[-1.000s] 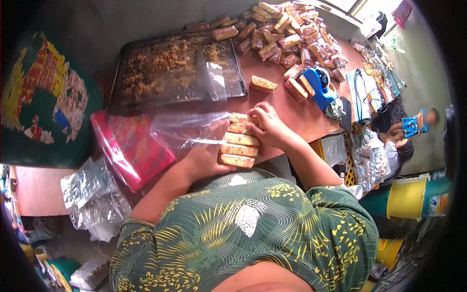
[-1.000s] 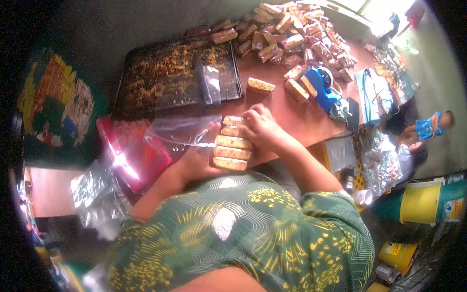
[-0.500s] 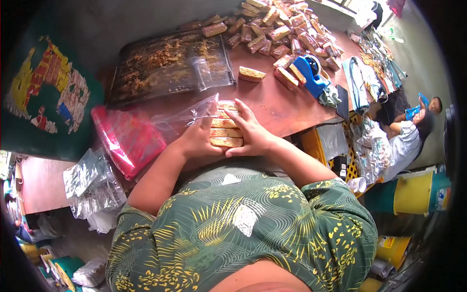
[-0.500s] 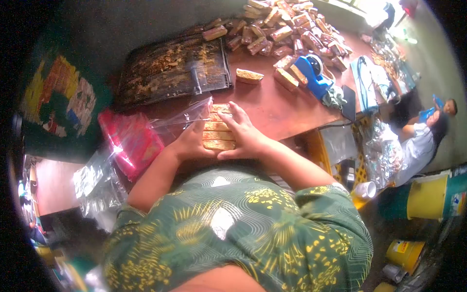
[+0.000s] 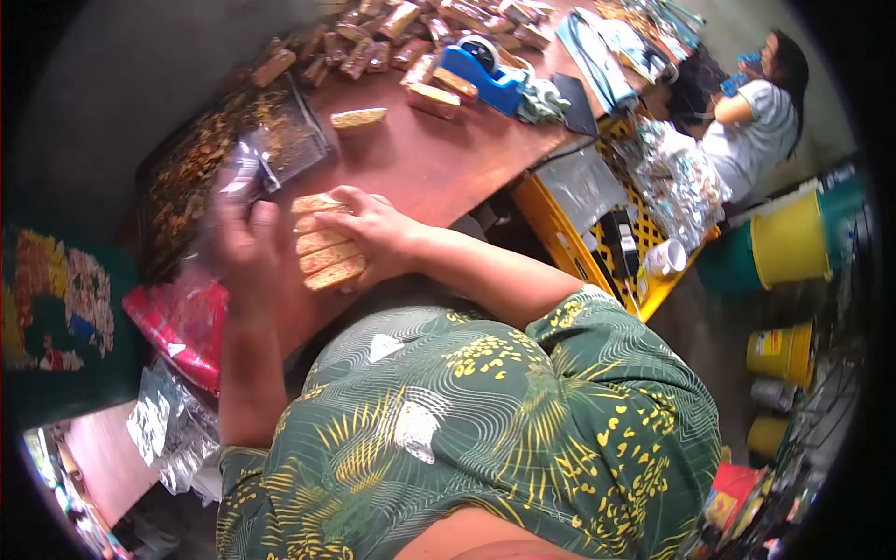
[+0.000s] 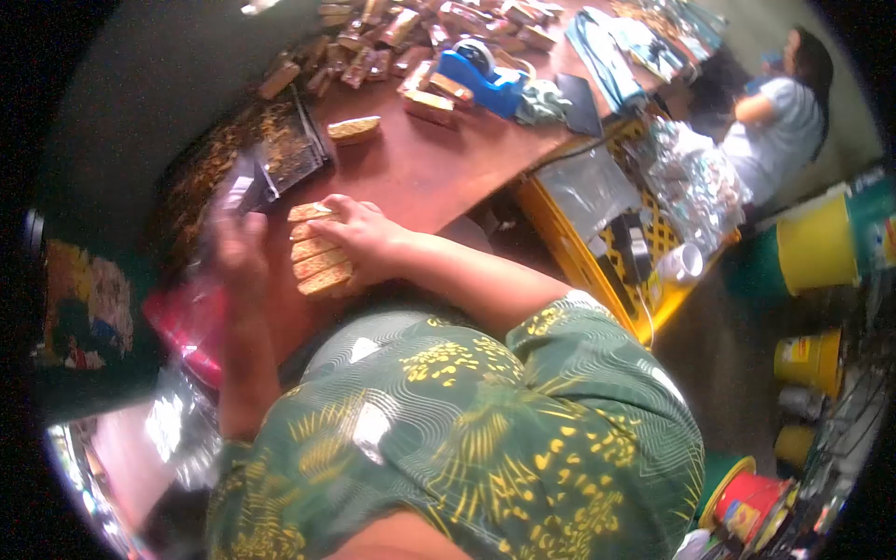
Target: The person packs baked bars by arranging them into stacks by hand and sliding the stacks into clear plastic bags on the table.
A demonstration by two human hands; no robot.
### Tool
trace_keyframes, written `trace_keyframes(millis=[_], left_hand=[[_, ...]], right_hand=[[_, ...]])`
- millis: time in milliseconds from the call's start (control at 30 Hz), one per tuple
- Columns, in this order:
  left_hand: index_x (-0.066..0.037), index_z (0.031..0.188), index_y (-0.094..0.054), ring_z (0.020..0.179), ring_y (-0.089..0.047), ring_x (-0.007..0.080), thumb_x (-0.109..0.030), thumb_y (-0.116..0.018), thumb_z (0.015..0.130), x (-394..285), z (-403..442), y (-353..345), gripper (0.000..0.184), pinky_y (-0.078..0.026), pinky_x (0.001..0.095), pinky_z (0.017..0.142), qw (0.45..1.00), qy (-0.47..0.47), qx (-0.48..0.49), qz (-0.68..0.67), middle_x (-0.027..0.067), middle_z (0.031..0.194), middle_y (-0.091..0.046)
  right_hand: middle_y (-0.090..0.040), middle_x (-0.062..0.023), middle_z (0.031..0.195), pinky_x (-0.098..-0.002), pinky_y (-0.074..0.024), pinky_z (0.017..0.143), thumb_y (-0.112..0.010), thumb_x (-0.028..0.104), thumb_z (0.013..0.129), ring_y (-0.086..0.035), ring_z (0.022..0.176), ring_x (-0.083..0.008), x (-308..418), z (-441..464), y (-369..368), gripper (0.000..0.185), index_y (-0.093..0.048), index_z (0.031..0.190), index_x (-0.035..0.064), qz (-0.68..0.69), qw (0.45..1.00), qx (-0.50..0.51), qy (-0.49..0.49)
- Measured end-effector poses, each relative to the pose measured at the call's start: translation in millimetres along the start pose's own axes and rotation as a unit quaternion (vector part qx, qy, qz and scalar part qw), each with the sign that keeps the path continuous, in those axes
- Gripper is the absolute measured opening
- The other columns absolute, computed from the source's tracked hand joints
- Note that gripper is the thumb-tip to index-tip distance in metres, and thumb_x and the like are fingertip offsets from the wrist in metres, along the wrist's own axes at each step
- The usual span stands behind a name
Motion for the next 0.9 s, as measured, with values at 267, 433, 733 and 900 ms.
trace_keyframes(millis=[267, 433, 733, 900], left_hand=[[0.005, 0.125, -0.067, 0.135, -0.055, 0.0300, -0.003, -0.046, 0.089, -31.5, -0.4, -6.0, 0.042, -0.039, 0.0447, 0.116, 0.955, -0.121, 0.265, -0.053, 0.0254, 0.151, -0.052], [-0.001, 0.137, -0.065, 0.125, -0.061, 0.0219, -0.012, -0.045, 0.107, 25.6, 11.1, 34.3, 0.037, -0.049, 0.0299, 0.096, 0.971, 0.142, 0.122, -0.150, 0.0131, 0.143, -0.064], [-0.002, 0.139, -0.060, 0.094, -0.065, 0.0203, -0.009, -0.054, 0.096, 63.3, 9.6, -5.2, 0.044, -0.052, 0.0301, 0.082, 0.965, 0.176, 0.170, 0.094, 0.0127, 0.134, -0.066], [-0.001, 0.137, -0.066, 0.113, -0.065, 0.0164, -0.013, -0.058, 0.101, 60.0, -29.3, -44.1, 0.039, -0.049, 0.0273, 0.100, 0.881, 0.240, 0.220, -0.344, 0.0112, 0.135, -0.068]], right_hand=[[-0.037, -0.0279, 0.153, -0.0538, -0.0378, 0.117, -0.093, 0.047, 0.057, -0.042, 0.139, -0.0493, 3.2, -7.3, 4.4, 0.108, -0.050, 0.151, 0.0184, -0.017, 0.999, -0.022, -0.034], [-0.040, -0.0269, 0.151, -0.0512, -0.0385, 0.118, -0.092, 0.043, 0.060, -0.045, 0.136, -0.0494, -7.3, -22.6, 9.4, 0.107, -0.049, 0.153, 0.0128, 0.019, 0.994, -0.081, -0.077], [-0.048, -0.0127, 0.155, -0.0376, -0.0345, 0.121, -0.090, 0.015, 0.074, -0.046, 0.142, -0.0213, 34.1, -62.4, 21.1, 0.106, -0.031, 0.161, -0.0011, 0.672, 0.728, 0.130, -0.050], [-0.038, -0.0157, 0.164, -0.0414, -0.0319, 0.123, -0.094, 0.021, 0.070, -0.040, 0.149, -0.0241, 65.0, -77.4, 32.3, 0.122, -0.019, 0.164, -0.0029, 0.778, 0.596, 0.191, -0.058]])
Point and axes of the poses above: each hand's wrist, its own z-axis towards the middle knuckle, its own y-axis out of the back of the hand, x = y × z, the point moved 4 cm from there along z, towards the middle knuckle
